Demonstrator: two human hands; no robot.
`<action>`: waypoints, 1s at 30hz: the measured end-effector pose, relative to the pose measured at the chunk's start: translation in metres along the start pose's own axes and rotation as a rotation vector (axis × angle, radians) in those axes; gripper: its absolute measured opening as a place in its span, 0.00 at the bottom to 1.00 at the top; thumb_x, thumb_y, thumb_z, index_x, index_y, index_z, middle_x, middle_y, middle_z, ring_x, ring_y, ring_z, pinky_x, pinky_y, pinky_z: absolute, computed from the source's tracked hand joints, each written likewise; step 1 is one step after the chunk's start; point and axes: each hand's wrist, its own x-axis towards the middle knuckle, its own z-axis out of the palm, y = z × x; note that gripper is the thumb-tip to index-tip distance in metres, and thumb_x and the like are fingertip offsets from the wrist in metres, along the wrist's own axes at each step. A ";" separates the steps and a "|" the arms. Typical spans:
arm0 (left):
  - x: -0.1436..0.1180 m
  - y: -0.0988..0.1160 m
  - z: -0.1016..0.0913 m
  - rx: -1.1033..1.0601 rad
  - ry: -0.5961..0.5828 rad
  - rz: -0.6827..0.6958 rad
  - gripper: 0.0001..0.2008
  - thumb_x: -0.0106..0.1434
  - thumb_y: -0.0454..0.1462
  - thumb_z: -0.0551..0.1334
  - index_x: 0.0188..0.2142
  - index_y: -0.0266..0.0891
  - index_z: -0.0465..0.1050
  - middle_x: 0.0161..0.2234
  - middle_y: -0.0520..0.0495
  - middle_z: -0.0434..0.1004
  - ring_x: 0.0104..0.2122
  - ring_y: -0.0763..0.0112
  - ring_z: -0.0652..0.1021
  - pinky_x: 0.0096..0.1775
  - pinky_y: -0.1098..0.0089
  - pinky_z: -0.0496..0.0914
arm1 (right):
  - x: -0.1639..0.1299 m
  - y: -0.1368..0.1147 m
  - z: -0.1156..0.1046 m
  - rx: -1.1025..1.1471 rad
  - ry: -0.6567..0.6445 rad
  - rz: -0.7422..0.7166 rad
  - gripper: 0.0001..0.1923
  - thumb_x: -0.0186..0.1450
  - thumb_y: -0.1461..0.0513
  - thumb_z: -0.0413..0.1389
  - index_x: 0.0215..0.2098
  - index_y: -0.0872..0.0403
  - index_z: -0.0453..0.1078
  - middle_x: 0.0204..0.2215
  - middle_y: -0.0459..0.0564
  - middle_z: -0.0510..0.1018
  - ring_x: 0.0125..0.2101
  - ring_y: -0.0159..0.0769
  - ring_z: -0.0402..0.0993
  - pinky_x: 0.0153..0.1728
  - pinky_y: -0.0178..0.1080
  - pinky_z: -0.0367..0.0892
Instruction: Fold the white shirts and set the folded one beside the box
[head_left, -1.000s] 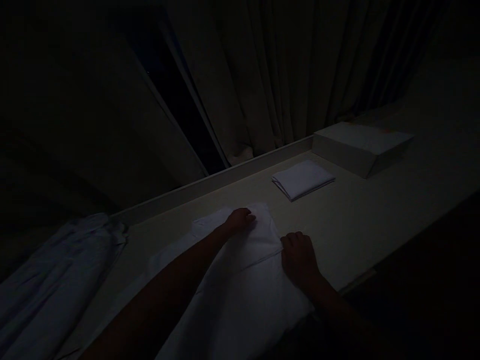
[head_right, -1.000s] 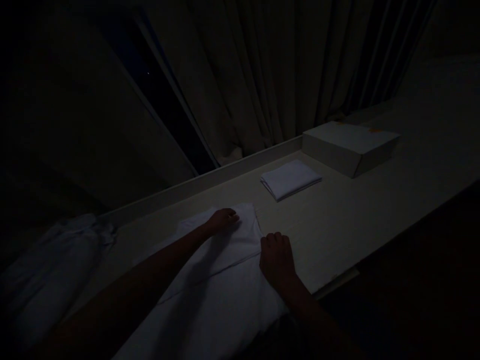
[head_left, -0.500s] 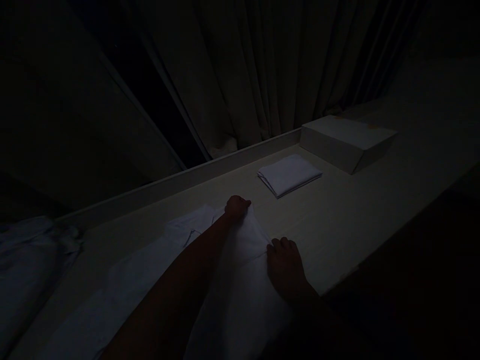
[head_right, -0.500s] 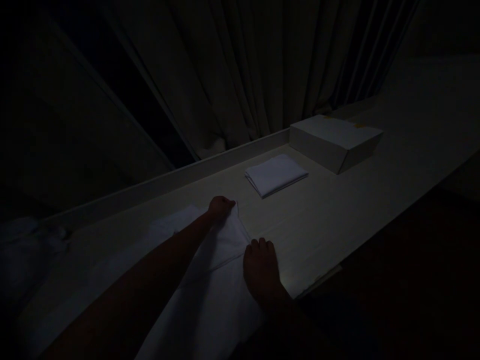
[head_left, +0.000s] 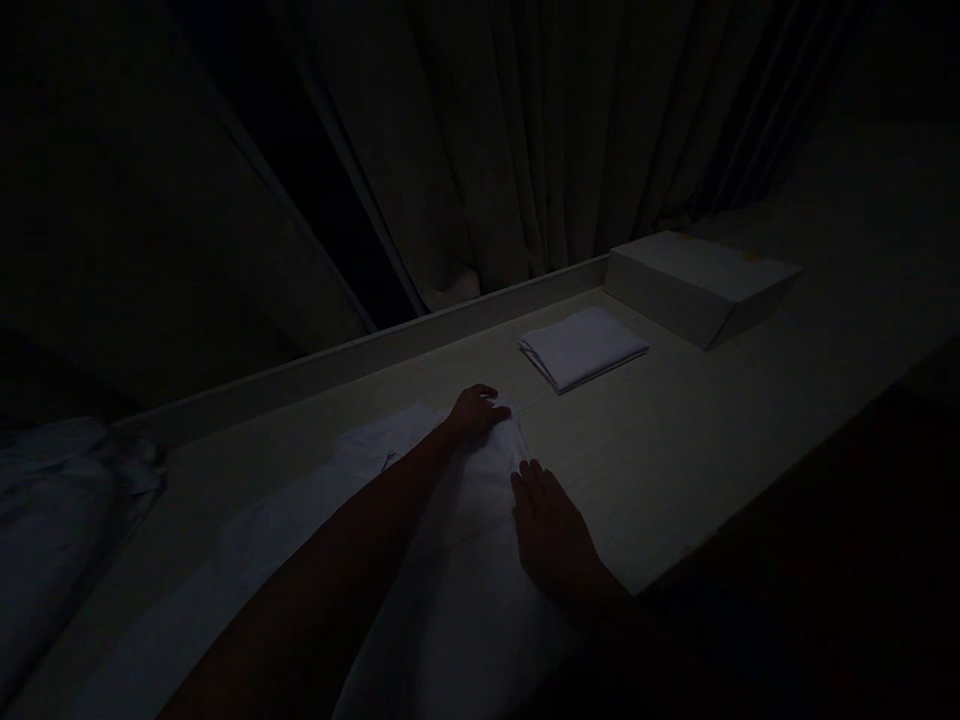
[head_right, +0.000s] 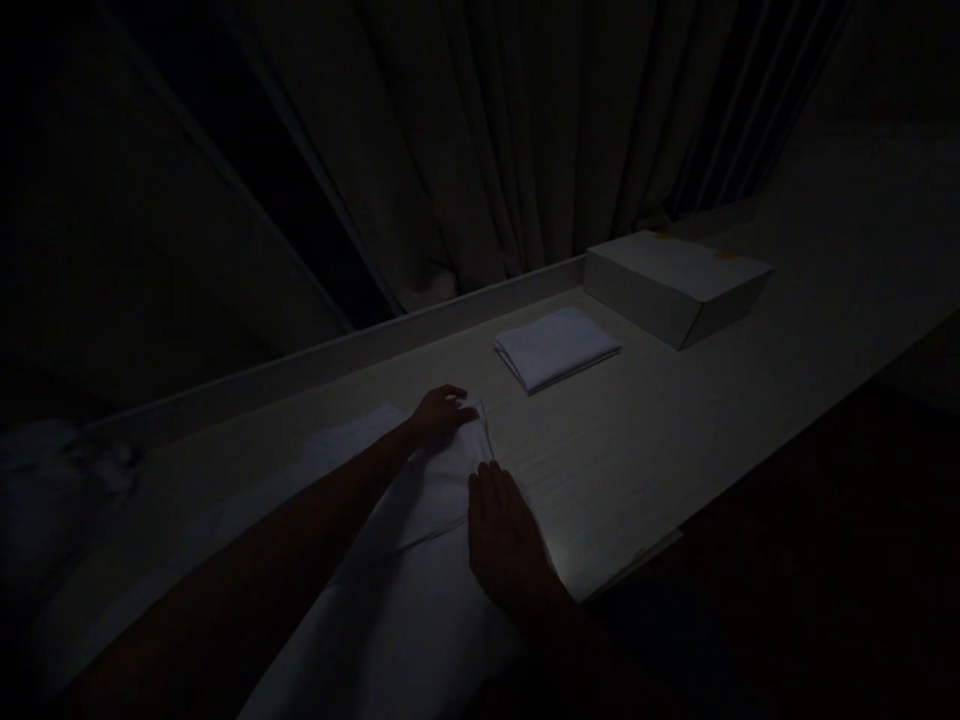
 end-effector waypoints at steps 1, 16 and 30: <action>0.002 0.002 -0.002 0.013 -0.027 0.019 0.34 0.49 0.48 0.70 0.52 0.34 0.68 0.35 0.44 0.78 0.32 0.69 0.77 0.32 0.72 0.68 | -0.001 0.000 0.002 -0.002 -0.005 0.013 0.27 0.65 0.70 0.47 0.63 0.66 0.58 0.63 0.65 0.60 0.66 0.49 0.47 0.62 0.52 0.54; 0.011 -0.001 0.011 0.299 -0.110 0.298 0.23 0.46 0.47 0.71 0.41 0.43 0.74 0.44 0.48 0.77 0.44 0.62 0.76 0.43 0.69 0.67 | 0.004 -0.003 0.000 -0.169 -0.092 0.227 0.23 0.69 0.65 0.45 0.59 0.66 0.64 0.58 0.67 0.66 0.59 0.54 0.59 0.58 0.54 0.55; -0.018 -0.003 0.039 0.250 0.245 0.221 0.13 0.61 0.47 0.61 0.43 0.46 0.69 0.42 0.47 0.78 0.40 0.64 0.76 0.38 0.68 0.65 | 0.021 -0.002 -0.026 -0.232 -0.174 0.344 0.18 0.68 0.65 0.45 0.52 0.59 0.69 0.40 0.61 0.72 0.42 0.48 0.63 0.44 0.51 0.58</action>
